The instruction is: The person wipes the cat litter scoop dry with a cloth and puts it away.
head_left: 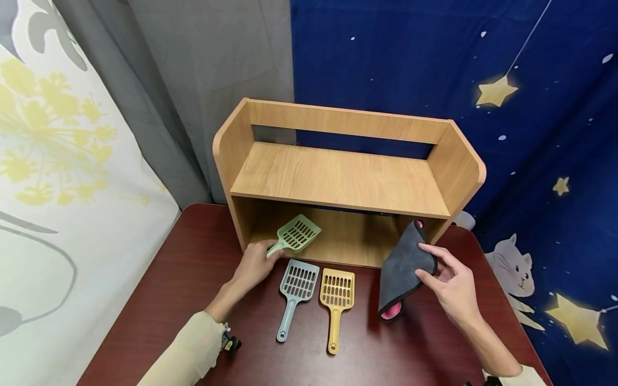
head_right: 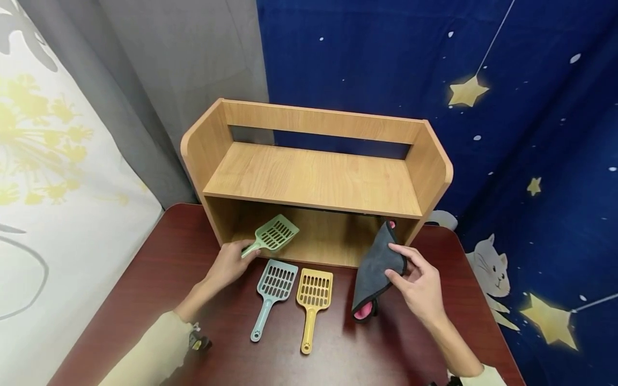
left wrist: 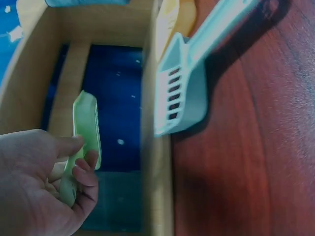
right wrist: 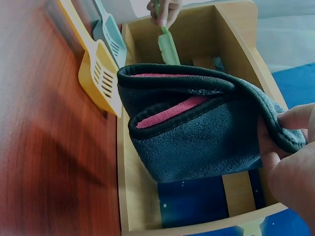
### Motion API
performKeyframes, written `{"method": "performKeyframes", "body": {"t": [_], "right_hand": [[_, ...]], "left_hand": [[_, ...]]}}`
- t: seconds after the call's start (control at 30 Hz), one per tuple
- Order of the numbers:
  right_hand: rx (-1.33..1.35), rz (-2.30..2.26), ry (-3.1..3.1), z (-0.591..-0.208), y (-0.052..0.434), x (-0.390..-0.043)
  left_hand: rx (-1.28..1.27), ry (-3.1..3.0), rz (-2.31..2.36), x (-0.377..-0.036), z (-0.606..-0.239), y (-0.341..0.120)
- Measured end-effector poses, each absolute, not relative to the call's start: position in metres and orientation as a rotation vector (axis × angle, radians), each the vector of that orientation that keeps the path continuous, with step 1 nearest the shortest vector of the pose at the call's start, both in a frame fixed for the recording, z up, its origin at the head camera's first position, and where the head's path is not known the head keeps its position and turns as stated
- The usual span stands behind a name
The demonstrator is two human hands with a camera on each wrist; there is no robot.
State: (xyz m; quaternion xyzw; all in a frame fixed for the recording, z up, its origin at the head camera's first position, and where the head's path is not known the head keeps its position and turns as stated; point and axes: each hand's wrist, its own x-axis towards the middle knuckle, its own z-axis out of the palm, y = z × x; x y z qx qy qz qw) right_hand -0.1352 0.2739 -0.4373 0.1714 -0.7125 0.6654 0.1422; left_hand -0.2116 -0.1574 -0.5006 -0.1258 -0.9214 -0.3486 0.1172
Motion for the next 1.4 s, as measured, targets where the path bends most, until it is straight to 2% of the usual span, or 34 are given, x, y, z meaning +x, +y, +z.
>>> {"method": "performKeyframes", "body": {"t": [0.33,0.57,0.8,0.9,1.13,1.4], "right_hand": [[0.418,1.968,-2.054,-0.448,0.285,-0.131],[0.389,1.987,-2.063,-0.454,0.285,-0.131],[0.401,2.004,-2.062,-0.460,0.282,-0.131],[0.403,2.001,-2.061,-0.461,0.281,-0.132],[0.402,1.973,-2.080,-0.460,0.278,-0.132],[0.386,1.968,-2.077,-0.463,0.279,-0.131]], "left_hand": [[-0.213,-2.700,-1.023,-0.238,-0.539,-0.160],[-0.163,-2.680,-0.982,-0.251,-0.553,-0.164],[-0.223,-2.571,-0.981,-0.281,-0.605,-0.169],[-0.193,-2.578,-1.036,-0.287,-0.613,-0.167],[-0.169,-2.555,-0.970,-0.280,-0.590,-0.158],[-0.147,-2.591,-1.119,-0.265,-0.567,-0.150]]}}
